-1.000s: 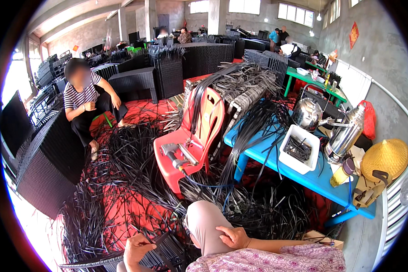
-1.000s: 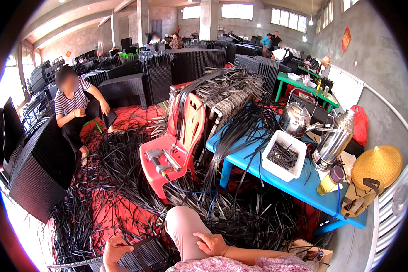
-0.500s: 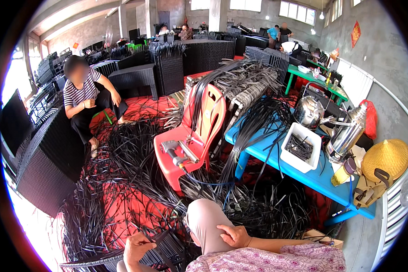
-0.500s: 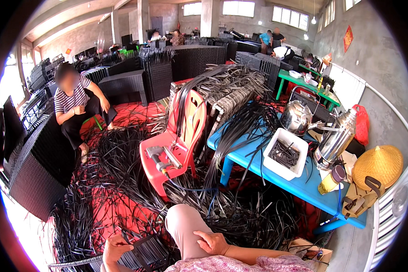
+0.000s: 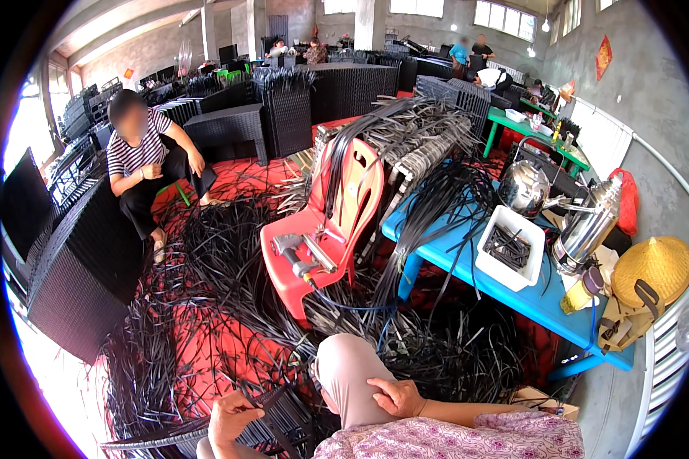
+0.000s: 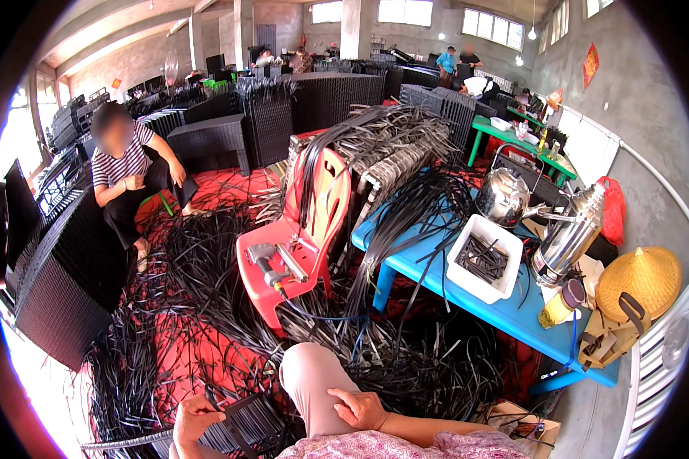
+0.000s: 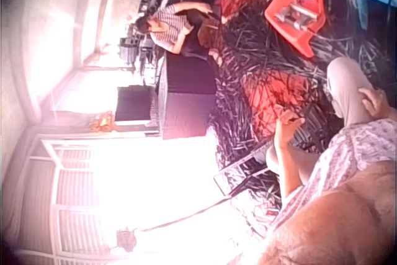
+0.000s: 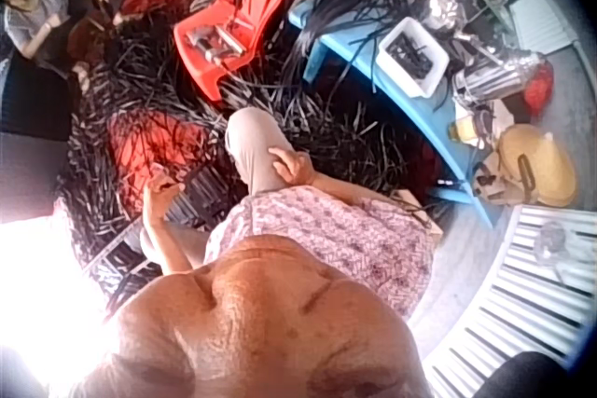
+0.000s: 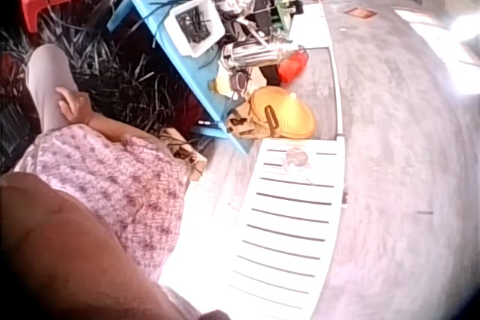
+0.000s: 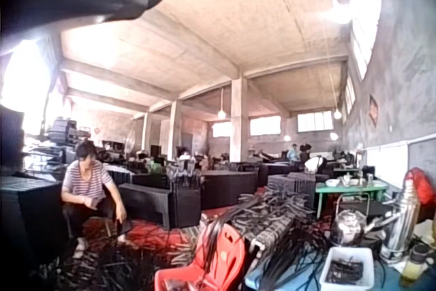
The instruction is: The person weaves black synthetic strips around a metal furniture frame by hand and secures them using a heat gun.
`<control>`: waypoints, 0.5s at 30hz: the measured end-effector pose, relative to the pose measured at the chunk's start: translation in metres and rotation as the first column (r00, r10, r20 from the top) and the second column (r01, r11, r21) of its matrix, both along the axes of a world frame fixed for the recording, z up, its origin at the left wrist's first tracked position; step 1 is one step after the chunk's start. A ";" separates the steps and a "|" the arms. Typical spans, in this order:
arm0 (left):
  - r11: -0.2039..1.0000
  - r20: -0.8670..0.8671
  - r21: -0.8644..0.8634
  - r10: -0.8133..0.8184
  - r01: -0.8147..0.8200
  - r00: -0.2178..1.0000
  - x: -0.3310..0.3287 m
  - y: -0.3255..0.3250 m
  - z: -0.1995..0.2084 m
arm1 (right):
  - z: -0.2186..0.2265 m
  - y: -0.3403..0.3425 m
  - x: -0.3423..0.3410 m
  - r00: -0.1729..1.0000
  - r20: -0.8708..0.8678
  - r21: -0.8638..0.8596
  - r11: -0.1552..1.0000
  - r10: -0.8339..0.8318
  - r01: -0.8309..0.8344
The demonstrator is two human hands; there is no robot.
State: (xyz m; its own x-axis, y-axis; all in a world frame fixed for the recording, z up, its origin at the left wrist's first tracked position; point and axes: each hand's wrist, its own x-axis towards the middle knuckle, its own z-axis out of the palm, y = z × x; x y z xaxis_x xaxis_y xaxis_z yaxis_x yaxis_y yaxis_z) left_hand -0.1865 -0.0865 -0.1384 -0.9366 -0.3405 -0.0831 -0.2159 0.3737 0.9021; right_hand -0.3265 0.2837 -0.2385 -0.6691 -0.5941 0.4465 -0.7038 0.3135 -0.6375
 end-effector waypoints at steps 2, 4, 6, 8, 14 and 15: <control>1.000 -0.010 0.011 0.006 -0.006 1.000 0.001 -0.002 -0.005 | 0.000 -0.001 -0.001 1.000 -0.006 -0.006 1.000 0.003 -0.003; 0.999 -0.011 0.032 0.019 -0.019 1.000 0.002 -0.003 -0.009 | 0.001 -0.001 -0.001 1.000 -0.006 -0.002 1.000 0.005 -0.005; 1.000 -0.013 0.020 0.019 -0.018 1.000 0.003 -0.003 -0.006 | 0.003 -0.002 -0.001 1.000 -0.008 -0.003 1.000 0.006 -0.006; 1.000 -0.009 0.017 0.013 -0.013 1.000 0.001 -0.002 -0.006 | 0.002 -0.001 -0.001 1.000 -0.003 -0.001 1.000 0.002 -0.002; 1.000 0.015 -0.015 0.009 -0.009 1.000 0.001 -0.001 0.001 | 0.004 -0.001 0.001 1.000 0.027 0.010 1.000 0.000 0.000; 0.999 0.022 -0.049 0.004 -0.002 1.000 0.001 0.000 0.004 | 0.004 -0.001 0.001 0.999 0.036 0.007 1.000 0.002 -0.002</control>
